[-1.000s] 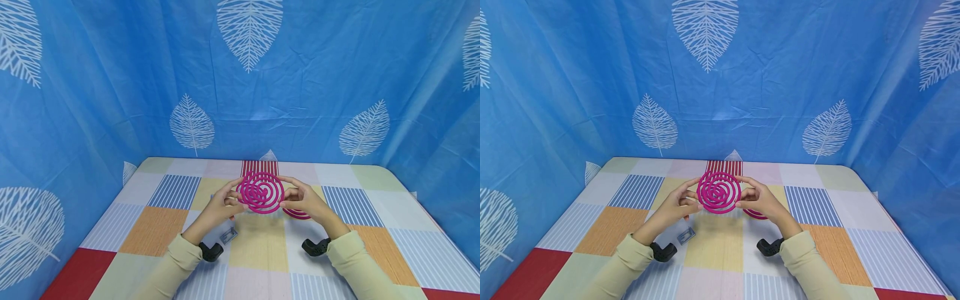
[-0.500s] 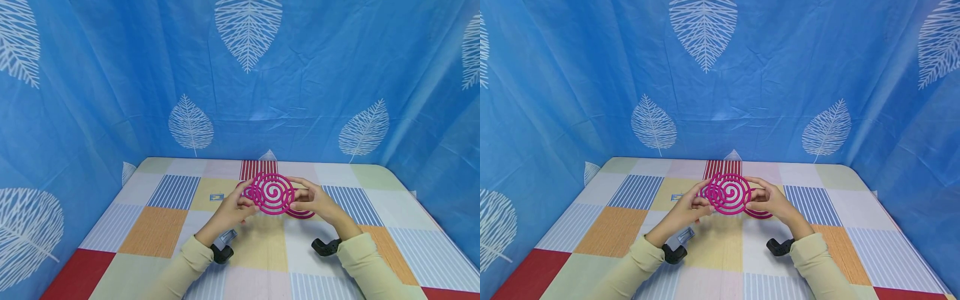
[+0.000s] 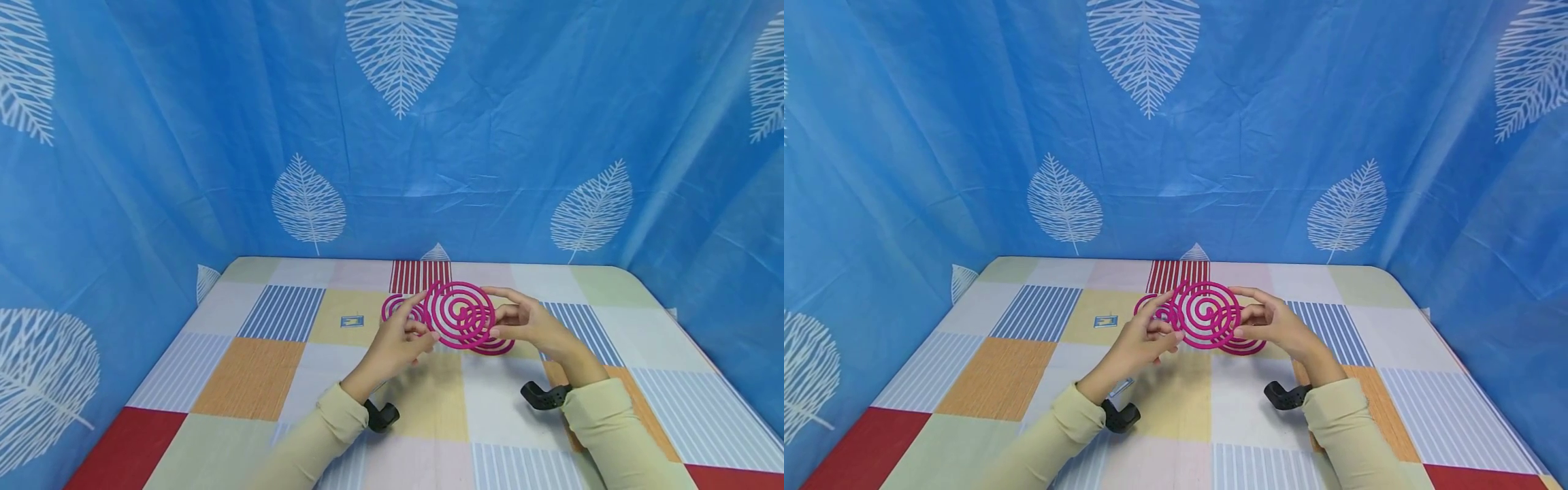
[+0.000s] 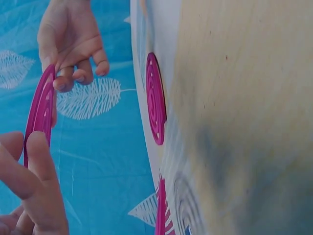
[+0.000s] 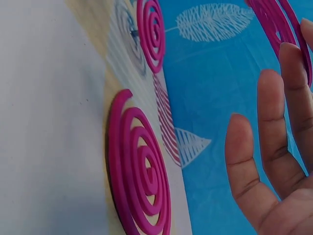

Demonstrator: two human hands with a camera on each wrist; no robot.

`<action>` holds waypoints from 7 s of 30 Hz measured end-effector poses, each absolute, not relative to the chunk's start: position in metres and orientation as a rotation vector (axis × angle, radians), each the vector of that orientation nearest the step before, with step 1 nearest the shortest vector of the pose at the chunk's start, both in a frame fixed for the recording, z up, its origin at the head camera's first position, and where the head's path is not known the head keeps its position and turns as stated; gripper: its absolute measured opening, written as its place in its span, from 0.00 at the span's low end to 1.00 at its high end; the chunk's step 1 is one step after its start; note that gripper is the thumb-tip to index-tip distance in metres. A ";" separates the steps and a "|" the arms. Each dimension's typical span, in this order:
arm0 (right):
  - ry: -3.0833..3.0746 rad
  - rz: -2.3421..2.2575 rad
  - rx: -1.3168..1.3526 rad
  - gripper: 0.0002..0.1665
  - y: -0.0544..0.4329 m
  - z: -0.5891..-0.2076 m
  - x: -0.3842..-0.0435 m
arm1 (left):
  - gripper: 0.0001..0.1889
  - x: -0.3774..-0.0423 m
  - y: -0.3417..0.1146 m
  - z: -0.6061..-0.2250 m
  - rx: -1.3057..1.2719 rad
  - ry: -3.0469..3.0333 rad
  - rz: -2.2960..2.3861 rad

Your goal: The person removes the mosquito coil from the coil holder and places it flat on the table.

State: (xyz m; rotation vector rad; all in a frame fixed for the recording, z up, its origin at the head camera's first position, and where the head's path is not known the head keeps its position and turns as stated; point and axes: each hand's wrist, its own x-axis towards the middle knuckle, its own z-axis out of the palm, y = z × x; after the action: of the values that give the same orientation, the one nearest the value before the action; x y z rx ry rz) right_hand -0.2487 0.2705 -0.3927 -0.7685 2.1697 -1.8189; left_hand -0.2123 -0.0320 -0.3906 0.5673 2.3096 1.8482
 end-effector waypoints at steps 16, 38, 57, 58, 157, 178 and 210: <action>2.267 -1.754 -0.652 0.31 0.294 -0.391 -0.251 | 0.41 -0.213 -0.009 -0.393 0.558 2.237 1.886; 2.059 -1.759 -0.806 0.35 0.339 -0.395 -0.254 | 0.40 -0.218 0.027 -0.401 0.454 2.123 1.944; 2.106 -1.743 -0.732 0.34 0.363 -0.399 -0.252 | 0.40 -0.223 0.053 -0.413 0.459 2.149 1.884; 2.117 -1.738 -0.725 0.33 0.365 -0.399 -0.251 | 0.40 -0.223 0.054 -0.413 0.460 2.151 1.874; 2.276 -1.709 0.026 0.47 0.418 -0.432 -0.243 | 0.35 -0.254 0.127 -0.428 0.116 1.655 1.870; 2.491 -1.264 0.068 0.46 0.411 -0.414 -0.244 | 0.29 -0.243 0.104 -0.404 0.375 1.935 1.736; 2.438 -1.681 -0.476 0.29 0.374 -0.389 -0.245 | 0.25 -0.224 0.022 -0.360 0.928 2.340 1.440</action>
State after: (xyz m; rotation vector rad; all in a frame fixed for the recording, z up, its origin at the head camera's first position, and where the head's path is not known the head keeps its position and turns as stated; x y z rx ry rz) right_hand -0.2455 0.3740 -0.3895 -0.4756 2.4379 -1.6810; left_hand -0.2236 0.0217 -0.3596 0.9283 2.3400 1.4402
